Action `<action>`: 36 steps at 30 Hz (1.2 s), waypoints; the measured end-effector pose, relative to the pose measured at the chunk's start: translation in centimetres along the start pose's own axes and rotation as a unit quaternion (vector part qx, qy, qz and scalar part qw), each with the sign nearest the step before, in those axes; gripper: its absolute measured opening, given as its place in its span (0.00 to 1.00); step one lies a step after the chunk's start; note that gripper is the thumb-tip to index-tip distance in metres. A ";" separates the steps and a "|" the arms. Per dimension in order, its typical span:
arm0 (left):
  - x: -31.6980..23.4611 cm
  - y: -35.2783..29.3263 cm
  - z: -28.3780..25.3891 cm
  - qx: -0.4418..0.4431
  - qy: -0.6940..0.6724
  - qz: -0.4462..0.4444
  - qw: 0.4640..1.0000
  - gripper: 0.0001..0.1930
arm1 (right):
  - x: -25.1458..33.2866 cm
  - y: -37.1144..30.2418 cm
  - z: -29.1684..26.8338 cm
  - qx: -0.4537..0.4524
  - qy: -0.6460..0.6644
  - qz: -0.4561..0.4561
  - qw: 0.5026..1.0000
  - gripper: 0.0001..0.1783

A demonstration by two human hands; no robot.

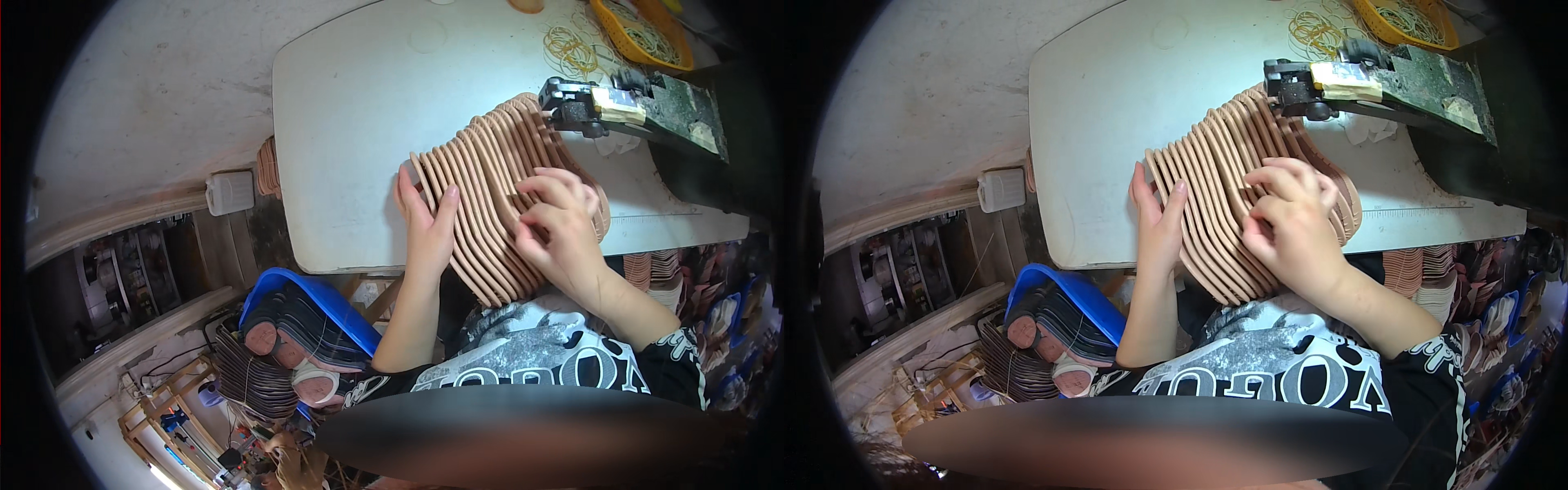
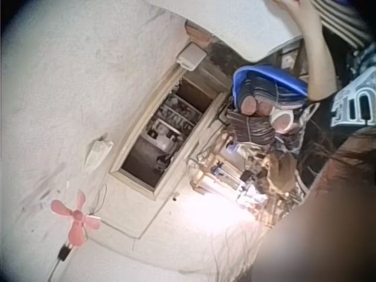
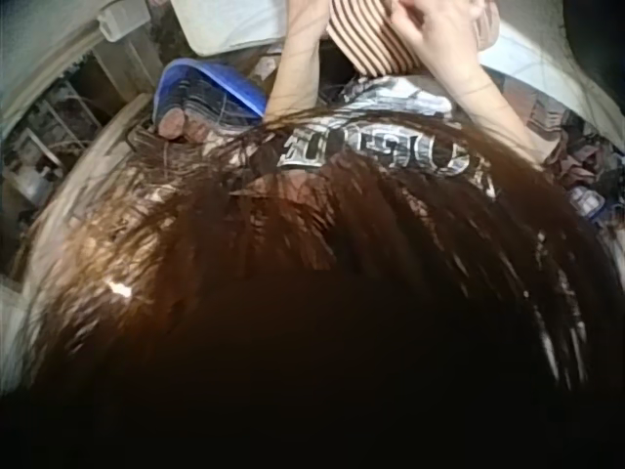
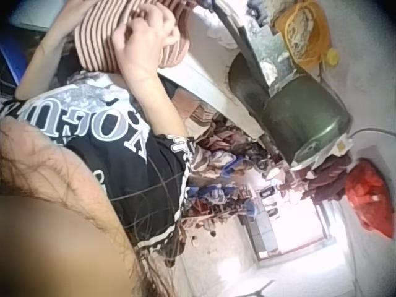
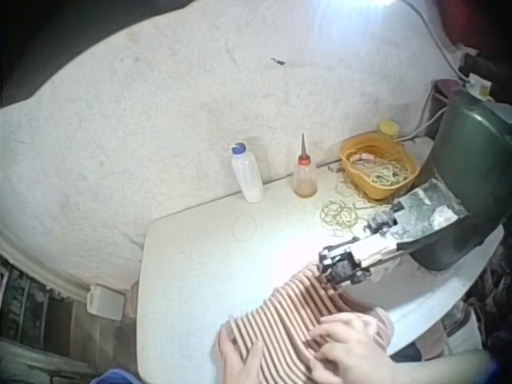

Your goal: The person is assembling shoe components, applying adhesive to soles and insoles, and using a finishing machine at a workstation.

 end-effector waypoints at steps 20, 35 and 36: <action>-10.2 -6.3 3.5 0.193 -0.295 0.061 0.934 0.24 | 0.5 -2.9 -3.1 -0.055 0.355 -0.023 0.933 0.10; -11.8 -8.2 3.3 0.113 -0.041 0.205 0.971 0.24 | 5.3 -1.5 -6.3 -0.018 0.019 -0.098 0.995 0.07; -11.8 -8.3 3.3 0.114 -0.041 0.204 0.971 0.24 | 5.3 -1.4 -6.2 0.004 -0.002 -0.087 0.996 0.08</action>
Point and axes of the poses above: each hand's wrist, its own y-axis towards the middle knuckle, its own z-axis out of the palm, x = y × z, the point moved 6 cm from there along y, towards the middle knuckle, and after that the axes turned 7 degrees about x, right-handed, at the moved point
